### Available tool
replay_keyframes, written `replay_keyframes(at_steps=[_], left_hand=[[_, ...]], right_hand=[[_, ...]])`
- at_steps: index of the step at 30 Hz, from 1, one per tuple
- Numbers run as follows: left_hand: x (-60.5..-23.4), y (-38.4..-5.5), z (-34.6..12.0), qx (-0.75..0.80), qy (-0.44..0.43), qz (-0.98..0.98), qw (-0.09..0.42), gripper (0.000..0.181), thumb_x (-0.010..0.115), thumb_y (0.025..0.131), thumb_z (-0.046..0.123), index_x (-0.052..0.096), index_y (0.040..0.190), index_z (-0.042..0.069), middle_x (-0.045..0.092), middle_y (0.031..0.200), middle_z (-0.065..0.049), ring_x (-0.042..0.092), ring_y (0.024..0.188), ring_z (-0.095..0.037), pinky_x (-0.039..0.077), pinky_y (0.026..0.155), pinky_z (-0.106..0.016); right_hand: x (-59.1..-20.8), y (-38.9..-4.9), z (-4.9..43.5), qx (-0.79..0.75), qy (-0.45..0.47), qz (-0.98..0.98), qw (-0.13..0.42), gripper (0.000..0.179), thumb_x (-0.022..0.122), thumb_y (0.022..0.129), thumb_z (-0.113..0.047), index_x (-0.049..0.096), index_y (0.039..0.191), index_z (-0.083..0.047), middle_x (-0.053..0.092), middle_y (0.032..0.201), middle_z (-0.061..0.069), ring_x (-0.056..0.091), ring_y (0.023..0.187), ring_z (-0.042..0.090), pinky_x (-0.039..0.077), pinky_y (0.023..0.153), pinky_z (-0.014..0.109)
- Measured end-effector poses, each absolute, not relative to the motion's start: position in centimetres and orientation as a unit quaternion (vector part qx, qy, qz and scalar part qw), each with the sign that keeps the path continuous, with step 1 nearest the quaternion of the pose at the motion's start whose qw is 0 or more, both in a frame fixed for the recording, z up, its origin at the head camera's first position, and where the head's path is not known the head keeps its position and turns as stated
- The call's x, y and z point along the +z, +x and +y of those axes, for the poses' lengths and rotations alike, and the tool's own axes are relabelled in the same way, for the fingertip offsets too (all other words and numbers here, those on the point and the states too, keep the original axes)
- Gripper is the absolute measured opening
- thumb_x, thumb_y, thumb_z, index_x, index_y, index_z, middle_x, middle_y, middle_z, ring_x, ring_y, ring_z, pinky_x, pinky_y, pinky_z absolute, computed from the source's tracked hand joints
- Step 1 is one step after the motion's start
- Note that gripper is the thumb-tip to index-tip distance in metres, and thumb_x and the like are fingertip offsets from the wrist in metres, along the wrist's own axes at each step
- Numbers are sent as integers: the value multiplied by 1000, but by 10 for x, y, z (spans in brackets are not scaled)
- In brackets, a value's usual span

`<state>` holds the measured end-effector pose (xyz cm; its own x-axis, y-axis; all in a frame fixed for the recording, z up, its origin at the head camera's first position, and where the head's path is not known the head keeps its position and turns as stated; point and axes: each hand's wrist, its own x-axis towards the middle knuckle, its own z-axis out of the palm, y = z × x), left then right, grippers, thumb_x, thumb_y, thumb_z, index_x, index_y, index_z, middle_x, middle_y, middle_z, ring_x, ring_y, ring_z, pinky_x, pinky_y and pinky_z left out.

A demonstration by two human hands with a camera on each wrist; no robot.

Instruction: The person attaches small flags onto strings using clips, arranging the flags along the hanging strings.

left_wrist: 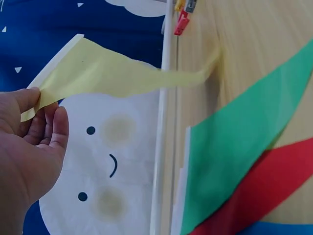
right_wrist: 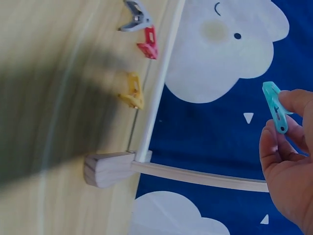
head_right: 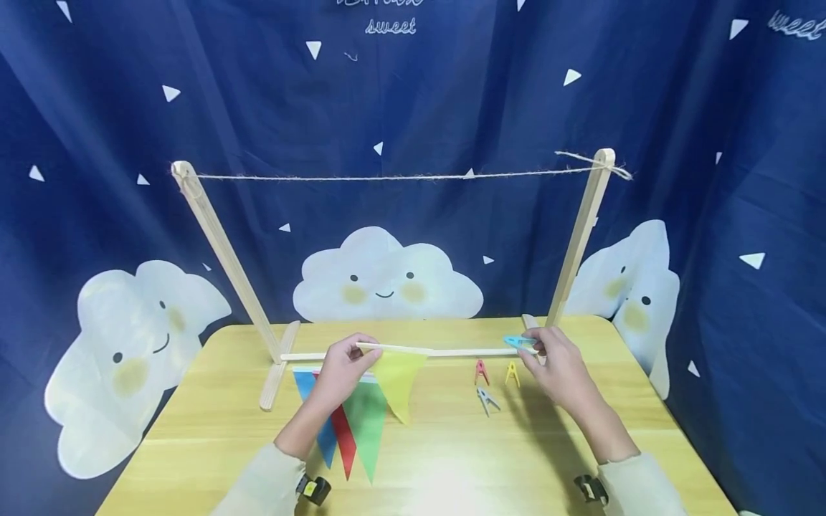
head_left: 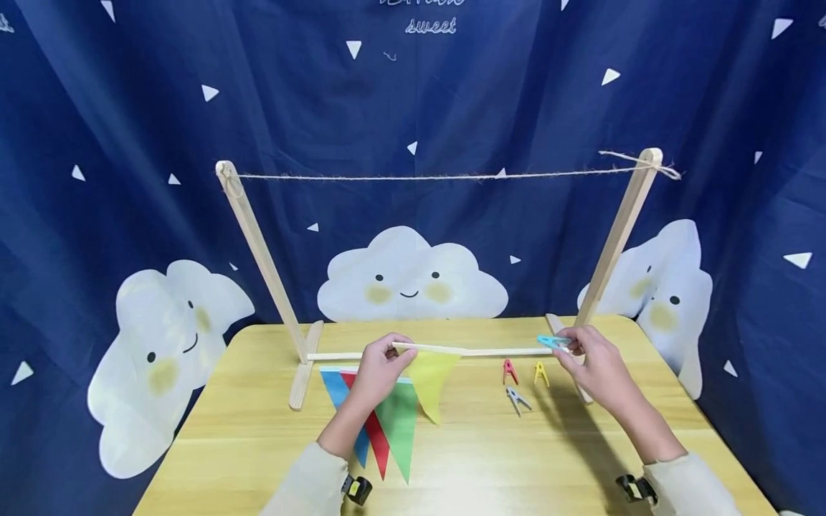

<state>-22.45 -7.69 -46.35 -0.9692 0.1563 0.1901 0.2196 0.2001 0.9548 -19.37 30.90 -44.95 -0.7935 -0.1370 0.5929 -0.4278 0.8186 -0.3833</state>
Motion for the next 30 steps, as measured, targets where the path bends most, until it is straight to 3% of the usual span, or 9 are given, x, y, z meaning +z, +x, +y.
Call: replay_keyframes(at_steps=[12,19,25,28,30], left_hand=[[-448,-226,-61,-640,-116,-758,46,11,76,95,14,75,104,8,43,62,2,37,57,-11,35,54,-21],[-441,-230,-50,-649,-122,-750,44,12,75,95,13,74,105,7,49,69,2,38,58,-11,37,53,-20],[-434,-234,-45,-646,-124,-752,53,10,76,95,18,75,104,13,44,65,0,37,59,-13,35,54,-21],[-431,-235,-45,-649,-126,-747,68,10,76,95,16,76,103,11,51,70,-2,38,60,-12,35,55,-22],[-429,-236,-45,-654,-132,-741,78,9,75,95,15,76,103,10,55,74,-4,38,61,-12,35,56,-22]], right_hand=[[-428,-195,315,249,141,-912,293,31,85,80,0,68,105,0,64,86,7,64,77,24,56,69,36],[-419,-199,320,242,153,-906,311,30,85,80,1,69,105,-1,64,86,8,63,78,23,50,71,22],[-408,-202,318,237,166,-904,316,31,84,80,0,69,107,0,64,87,10,63,77,24,53,66,39],[-403,-203,316,242,166,-902,315,32,84,81,0,69,109,0,65,88,10,64,78,25,54,66,36],[-399,-204,314,248,167,-901,316,32,84,81,0,69,109,0,65,88,10,64,78,25,51,66,26]])
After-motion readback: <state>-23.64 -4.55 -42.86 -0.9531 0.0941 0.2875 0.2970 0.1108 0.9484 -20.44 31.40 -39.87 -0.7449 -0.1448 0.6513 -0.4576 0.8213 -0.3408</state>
